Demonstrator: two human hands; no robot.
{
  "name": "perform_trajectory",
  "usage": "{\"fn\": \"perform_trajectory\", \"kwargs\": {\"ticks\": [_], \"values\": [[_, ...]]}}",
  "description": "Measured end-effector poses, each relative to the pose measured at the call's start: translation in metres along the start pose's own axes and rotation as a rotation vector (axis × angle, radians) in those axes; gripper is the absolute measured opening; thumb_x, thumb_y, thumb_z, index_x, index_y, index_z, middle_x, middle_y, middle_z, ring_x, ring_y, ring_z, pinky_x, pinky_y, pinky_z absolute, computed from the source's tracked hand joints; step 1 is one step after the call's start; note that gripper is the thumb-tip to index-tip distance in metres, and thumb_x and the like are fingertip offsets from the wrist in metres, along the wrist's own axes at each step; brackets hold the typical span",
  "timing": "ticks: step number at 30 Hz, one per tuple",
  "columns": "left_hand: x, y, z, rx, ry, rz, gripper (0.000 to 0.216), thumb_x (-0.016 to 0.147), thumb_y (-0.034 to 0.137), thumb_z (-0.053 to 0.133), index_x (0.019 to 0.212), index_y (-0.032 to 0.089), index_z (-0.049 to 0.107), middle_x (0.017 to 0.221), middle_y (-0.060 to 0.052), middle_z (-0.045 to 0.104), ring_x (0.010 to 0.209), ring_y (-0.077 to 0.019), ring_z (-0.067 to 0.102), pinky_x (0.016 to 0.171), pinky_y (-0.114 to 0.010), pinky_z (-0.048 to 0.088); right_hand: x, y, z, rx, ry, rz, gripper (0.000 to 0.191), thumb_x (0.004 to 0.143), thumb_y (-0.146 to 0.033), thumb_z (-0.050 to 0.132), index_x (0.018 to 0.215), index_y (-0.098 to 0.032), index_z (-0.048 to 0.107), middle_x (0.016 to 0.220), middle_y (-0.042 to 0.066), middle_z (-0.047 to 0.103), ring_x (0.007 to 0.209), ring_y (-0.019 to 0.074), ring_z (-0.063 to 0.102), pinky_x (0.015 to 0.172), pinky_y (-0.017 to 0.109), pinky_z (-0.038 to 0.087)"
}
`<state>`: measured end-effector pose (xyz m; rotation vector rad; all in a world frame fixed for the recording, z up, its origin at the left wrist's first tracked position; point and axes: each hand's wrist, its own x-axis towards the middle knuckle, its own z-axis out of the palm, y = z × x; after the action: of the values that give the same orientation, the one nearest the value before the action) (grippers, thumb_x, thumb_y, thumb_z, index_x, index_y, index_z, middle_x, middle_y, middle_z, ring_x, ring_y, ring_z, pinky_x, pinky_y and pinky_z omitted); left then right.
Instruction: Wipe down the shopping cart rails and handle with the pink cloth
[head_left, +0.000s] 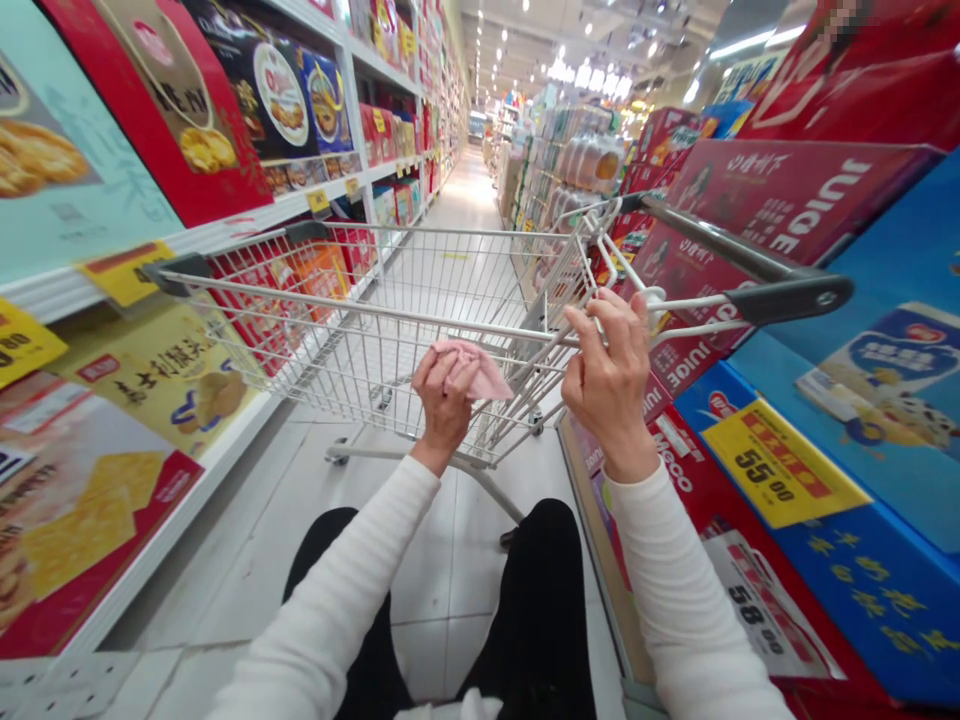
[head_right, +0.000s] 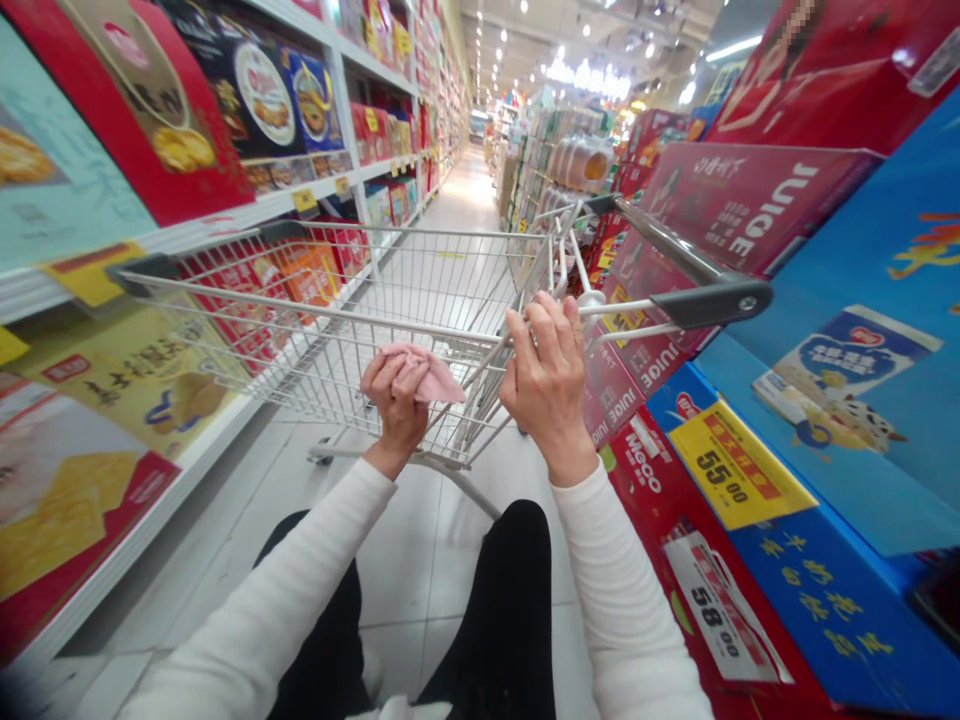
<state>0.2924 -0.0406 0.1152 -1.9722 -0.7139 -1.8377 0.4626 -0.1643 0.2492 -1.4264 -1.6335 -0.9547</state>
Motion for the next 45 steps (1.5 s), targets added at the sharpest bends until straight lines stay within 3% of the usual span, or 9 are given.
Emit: {"fn": "perform_trajectory", "kwargs": {"ticks": [6, 10, 14, 17, 28, 32, 35, 42, 45], "values": [[0.072, 0.023, 0.003, -0.074, -0.309, 0.202, 0.042, 0.101, 0.028, 0.052, 0.142, 0.033, 0.049, 0.134, -0.005, 0.059, 0.141, -0.0237, 0.045, 0.12, -0.047, 0.039, -0.002, 0.006, -0.001, -0.008, 0.001, -0.008, 0.052, 0.084, -0.004, 0.039, 0.127, -0.023, 0.062, 0.126, 0.009, 0.064, 0.138, 0.0268, 0.051, 0.124, 0.064, 0.027], [0.09, -0.012, -0.021, -0.044, -0.343, 0.031, 0.03, 0.101, 0.032, 0.049, 0.129, 0.026, 0.061, 0.124, -0.007, 0.063, 0.13, -0.0246, 0.049, 0.113, -0.045, 0.043, -0.002, 0.013, -0.001, -0.021, 0.015, -0.03, 0.051, 0.083, -0.003, 0.038, 0.123, -0.023, 0.064, 0.122, 0.009, 0.064, 0.137, 0.0264, 0.052, 0.124, 0.062, 0.029], [0.115, -0.051, -0.038, -0.027, -0.574, -0.018, 0.03, 0.101, 0.033, 0.044, 0.114, 0.02, 0.067, 0.11, -0.009, 0.064, 0.113, -0.0269, 0.054, 0.102, -0.048, 0.047, -0.001, 0.021, 0.005, -0.036, 0.034, -0.029, 0.049, 0.083, -0.005, 0.039, 0.12, -0.025, 0.064, 0.121, 0.009, 0.064, 0.136, 0.028, 0.053, 0.123, 0.064, 0.031], [0.129, -0.057, -0.039, -0.025, -0.688, -0.006, 0.03, 0.099, 0.031, 0.043, 0.11, 0.02, 0.069, 0.104, -0.009, 0.064, 0.105, -0.0268, 0.055, 0.098, -0.047, 0.047, -0.001, 0.028, 0.008, -0.02, 0.015, -0.039, 0.05, 0.083, -0.005, 0.039, 0.121, -0.026, 0.063, 0.122, 0.009, 0.064, 0.137, 0.0292, 0.053, 0.123, 0.066, 0.03], [0.11, -0.011, -0.045, 0.02, -0.511, -0.022, 0.026, 0.098, 0.025, 0.047, 0.115, 0.02, 0.066, 0.113, -0.012, 0.061, 0.113, -0.0288, 0.051, 0.098, -0.049, 0.048, -0.009, 0.044, 0.001, -0.162, -0.053, -0.117, 0.041, 0.082, -0.015, 0.048, 0.118, -0.025, 0.066, 0.128, 0.006, 0.065, 0.139, 0.0301, 0.051, 0.125, 0.064, 0.025], [0.099, -0.002, -0.038, -0.11, -0.478, 0.095, 0.036, 0.096, 0.021, 0.051, 0.131, 0.026, 0.058, 0.129, -0.01, 0.059, 0.128, -0.0283, 0.047, 0.109, -0.05, 0.044, -0.01, 0.033, 0.003, -0.272, -0.164, -0.179, 0.032, 0.087, -0.021, 0.05, 0.113, -0.024, 0.069, 0.106, 0.004, 0.074, 0.136, 0.0282, 0.051, 0.127, 0.059, 0.021], [0.088, -0.02, -0.037, -0.137, -0.426, 0.088, 0.036, 0.096, 0.025, 0.055, 0.132, 0.03, 0.057, 0.129, -0.008, 0.061, 0.131, -0.0268, 0.048, 0.113, -0.05, 0.042, -0.009, 0.028, 0.004, -0.282, -0.173, -0.149, 0.028, 0.089, -0.022, 0.048, 0.107, -0.023, 0.07, 0.093, 0.003, 0.074, 0.128, 0.0266, 0.054, 0.127, 0.055, 0.023], [0.063, -0.119, -0.079, 0.09, -0.129, -0.208, 0.026, 0.1, 0.036, 0.052, 0.12, 0.022, 0.064, 0.125, -0.011, 0.062, 0.132, -0.0307, 0.049, 0.115, -0.058, 0.036, -0.009, 0.026, 0.005, -0.209, -0.152, -0.126, 0.027, 0.089, -0.026, 0.048, 0.105, -0.021, 0.07, 0.091, 0.004, 0.071, 0.129, 0.0279, 0.051, 0.127, 0.057, 0.021], [0.063, -0.122, -0.082, 0.112, -0.092, -0.263, 0.027, 0.1, 0.038, 0.052, 0.117, 0.021, 0.065, 0.125, -0.013, 0.063, 0.133, -0.031, 0.048, 0.116, -0.058, 0.035, -0.009, 0.022, 0.007, -0.18, -0.146, -0.127, 0.028, 0.088, -0.025, 0.047, 0.105, -0.021, 0.069, 0.091, 0.004, 0.071, 0.128, 0.0276, 0.05, 0.127, 0.056, 0.019]]}}
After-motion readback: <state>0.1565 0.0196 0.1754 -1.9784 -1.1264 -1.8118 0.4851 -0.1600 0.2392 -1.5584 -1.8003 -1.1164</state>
